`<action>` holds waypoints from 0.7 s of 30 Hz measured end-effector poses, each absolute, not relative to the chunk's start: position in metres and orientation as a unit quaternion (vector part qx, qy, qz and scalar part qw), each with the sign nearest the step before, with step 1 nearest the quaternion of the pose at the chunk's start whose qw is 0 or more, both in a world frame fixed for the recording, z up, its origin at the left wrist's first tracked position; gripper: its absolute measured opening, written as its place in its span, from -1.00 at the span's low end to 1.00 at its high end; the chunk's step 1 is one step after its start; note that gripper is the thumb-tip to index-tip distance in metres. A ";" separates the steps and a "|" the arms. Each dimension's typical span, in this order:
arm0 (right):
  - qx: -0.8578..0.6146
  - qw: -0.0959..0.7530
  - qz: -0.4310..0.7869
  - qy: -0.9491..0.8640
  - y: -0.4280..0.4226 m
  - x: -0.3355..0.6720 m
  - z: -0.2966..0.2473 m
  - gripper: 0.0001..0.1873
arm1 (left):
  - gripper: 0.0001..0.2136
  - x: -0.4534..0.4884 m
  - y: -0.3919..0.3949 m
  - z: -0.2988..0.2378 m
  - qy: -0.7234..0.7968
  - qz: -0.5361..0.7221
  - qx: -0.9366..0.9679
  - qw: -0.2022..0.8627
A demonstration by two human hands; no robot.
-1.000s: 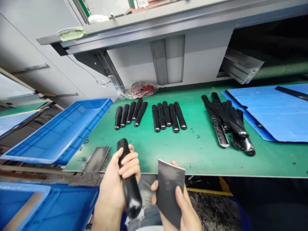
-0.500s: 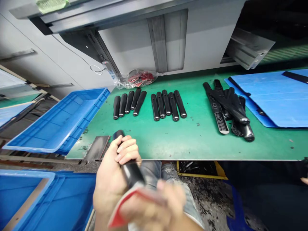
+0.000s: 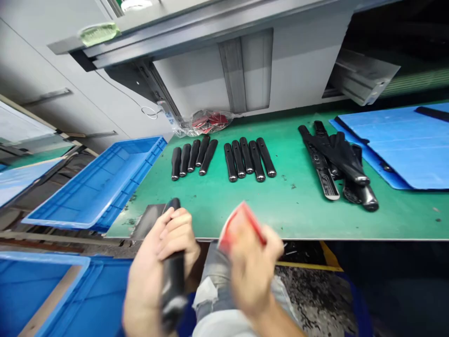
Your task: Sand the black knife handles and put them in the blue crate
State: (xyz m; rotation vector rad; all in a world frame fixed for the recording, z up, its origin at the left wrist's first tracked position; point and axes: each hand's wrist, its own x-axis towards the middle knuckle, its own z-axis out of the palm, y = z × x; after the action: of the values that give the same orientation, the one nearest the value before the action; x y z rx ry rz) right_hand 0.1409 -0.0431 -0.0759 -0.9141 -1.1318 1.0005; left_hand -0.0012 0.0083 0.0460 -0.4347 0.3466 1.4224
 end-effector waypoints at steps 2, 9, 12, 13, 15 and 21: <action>-0.397 0.633 0.447 -0.492 -0.047 0.142 -0.069 -0.27 | -0.71 -0.005 0.007 0.046 0.151 0.651 -0.194 0.718; -0.383 0.622 0.515 -0.449 -0.045 0.148 -0.067 -0.18 | -0.79 -0.018 0.012 0.026 0.158 0.653 -0.134 0.729; -0.358 0.609 0.563 -0.428 -0.051 0.147 -0.070 -0.19 | -0.80 -0.021 0.011 0.021 0.165 0.639 -0.105 0.744; -0.349 0.603 0.579 -0.423 -0.053 0.146 -0.069 -0.20 | -0.80 -0.022 0.011 0.021 0.166 0.640 -0.103 0.743; -0.348 0.599 0.584 -0.422 -0.057 0.143 -0.064 -0.27 | -0.80 -0.022 0.011 0.021 0.163 0.647 -0.104 0.738; -0.392 0.618 0.410 -0.545 -0.053 0.139 -0.065 -0.50 | -0.83 -0.023 0.012 0.016 0.149 0.646 -0.088 0.744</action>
State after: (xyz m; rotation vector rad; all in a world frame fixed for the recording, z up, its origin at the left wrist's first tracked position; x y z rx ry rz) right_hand 0.1389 -0.0531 -0.0649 -0.9014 -1.2537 0.9428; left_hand -0.0227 0.0119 0.0156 -0.1931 0.3254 1.4148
